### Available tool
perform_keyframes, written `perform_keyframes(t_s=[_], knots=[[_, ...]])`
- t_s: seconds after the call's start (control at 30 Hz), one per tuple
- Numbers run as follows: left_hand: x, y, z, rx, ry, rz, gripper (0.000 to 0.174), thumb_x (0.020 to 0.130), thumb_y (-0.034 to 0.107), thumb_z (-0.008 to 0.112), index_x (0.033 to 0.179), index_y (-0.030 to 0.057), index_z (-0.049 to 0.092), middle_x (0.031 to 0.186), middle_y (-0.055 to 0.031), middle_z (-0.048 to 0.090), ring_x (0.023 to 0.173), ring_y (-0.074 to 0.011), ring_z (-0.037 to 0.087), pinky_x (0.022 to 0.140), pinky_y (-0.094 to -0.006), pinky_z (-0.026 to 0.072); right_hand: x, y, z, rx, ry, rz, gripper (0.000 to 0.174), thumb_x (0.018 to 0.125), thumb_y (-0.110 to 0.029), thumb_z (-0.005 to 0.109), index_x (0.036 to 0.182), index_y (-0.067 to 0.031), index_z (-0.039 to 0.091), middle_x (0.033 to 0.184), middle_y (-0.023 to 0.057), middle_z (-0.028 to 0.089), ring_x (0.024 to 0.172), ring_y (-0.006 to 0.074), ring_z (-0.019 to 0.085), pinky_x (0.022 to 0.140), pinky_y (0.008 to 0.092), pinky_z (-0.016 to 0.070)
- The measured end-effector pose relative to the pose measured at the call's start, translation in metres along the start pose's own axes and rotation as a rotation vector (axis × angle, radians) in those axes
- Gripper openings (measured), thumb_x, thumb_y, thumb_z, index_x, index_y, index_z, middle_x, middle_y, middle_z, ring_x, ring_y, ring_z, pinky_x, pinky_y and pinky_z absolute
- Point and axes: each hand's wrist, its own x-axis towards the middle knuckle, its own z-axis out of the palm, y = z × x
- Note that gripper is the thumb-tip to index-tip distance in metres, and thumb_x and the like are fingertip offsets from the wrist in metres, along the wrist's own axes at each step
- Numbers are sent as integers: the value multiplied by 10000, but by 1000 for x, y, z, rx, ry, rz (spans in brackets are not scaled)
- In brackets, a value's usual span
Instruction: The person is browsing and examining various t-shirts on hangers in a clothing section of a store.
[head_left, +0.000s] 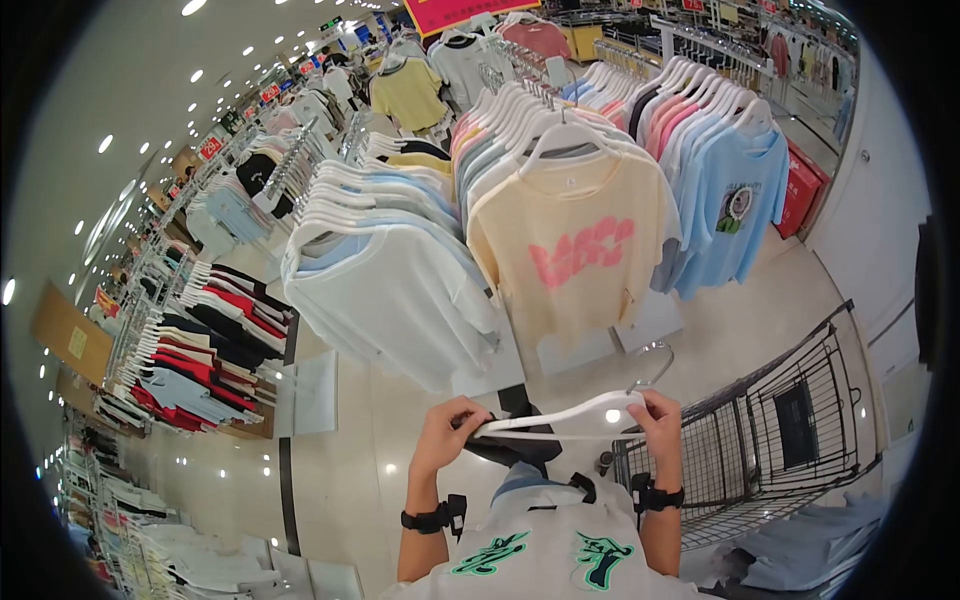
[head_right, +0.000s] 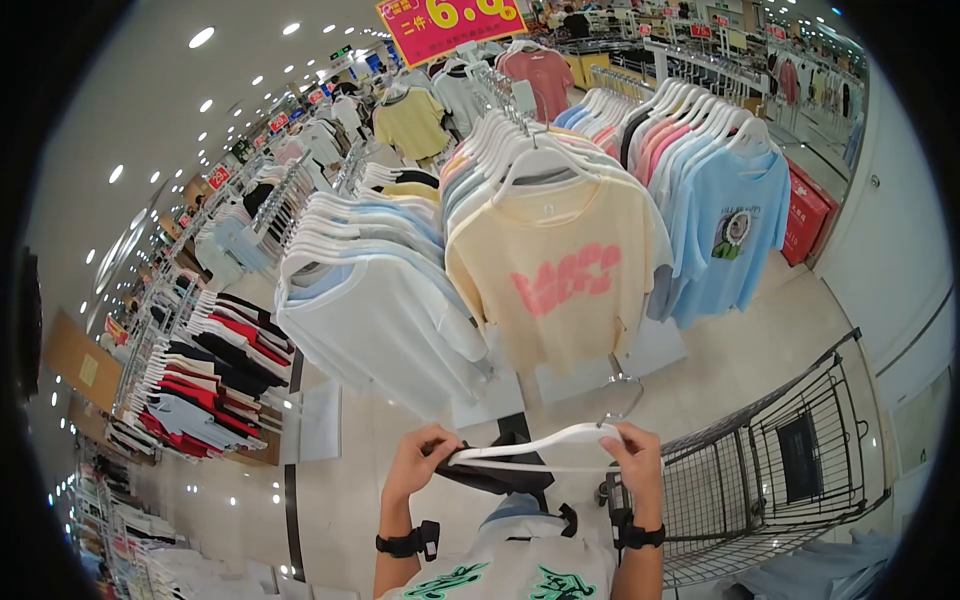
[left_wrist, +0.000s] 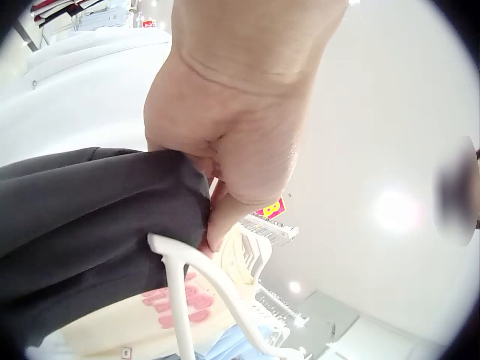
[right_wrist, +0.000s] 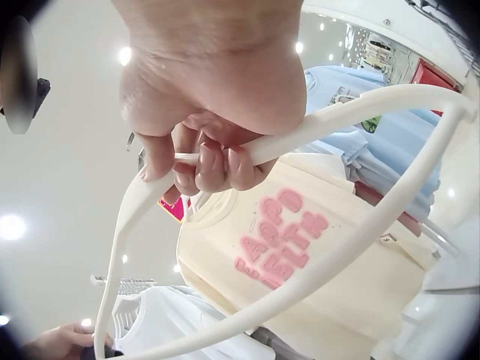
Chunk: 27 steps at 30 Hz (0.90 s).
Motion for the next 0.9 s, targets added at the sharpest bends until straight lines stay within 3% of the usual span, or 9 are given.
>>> perform_keyframes(t_s=[0.2, 0.27, 0.47, 0.67, 0.9], knots=[[-1, -13, 2, -10, 34, -75, 121, 992, 107, 697, 952, 4, 746, 872, -6, 709, 786, -87, 589, 716, -253, 453, -12, -2, -8, -115, 16, 28, 162, 897, -68, 770, 1000, 54, 739, 768, -29, 627, 694, 50, 488, 623, 226, 389], [3, -5, 2, -23, 79, -13, 98, 970, 104, 723, 926, 26, 763, 758, 22, 611, 707, -67, 478, 626, -244, 379, -15, 0, -10, -179, 56, 6, 164, 895, -73, 775, 990, 54, 737, 761, -28, 620, 684, 49, 478, 611, 226, 381], [6, 12, -7, -79, 58, -40, 89, 959, 74, 730, 963, 6, 789, 829, -1, 648, 760, -99, 515, 677, -258, 408, -20, 18, -11, -71, 118, -39, 184, 898, -75, 781, 1019, 55, 731, 741, -11, 631, 663, 52, 489, 592, 231, 393], [6, 21, -11, -13, 89, -40, 86, 956, 44, 725, 978, 3, 797, 845, -16, 679, 766, -103, 527, 682, -258, 410, -17, 14, -13, -231, 138, -51, 189, 891, -75, 786, 1020, 54, 733, 731, -5, 625, 652, 56, 485, 592, 226, 393], [7, 8, -11, -55, 100, -21, 82, 954, 40, 726, 973, 5, 797, 842, -13, 678, 741, -93, 503, 658, -254, 392, -16, 4, -7, -26, 88, -32, 191, 883, -53, 785, 1030, 59, 737, 799, 2, 657, 717, 68, 540, 657, 230, 438]])
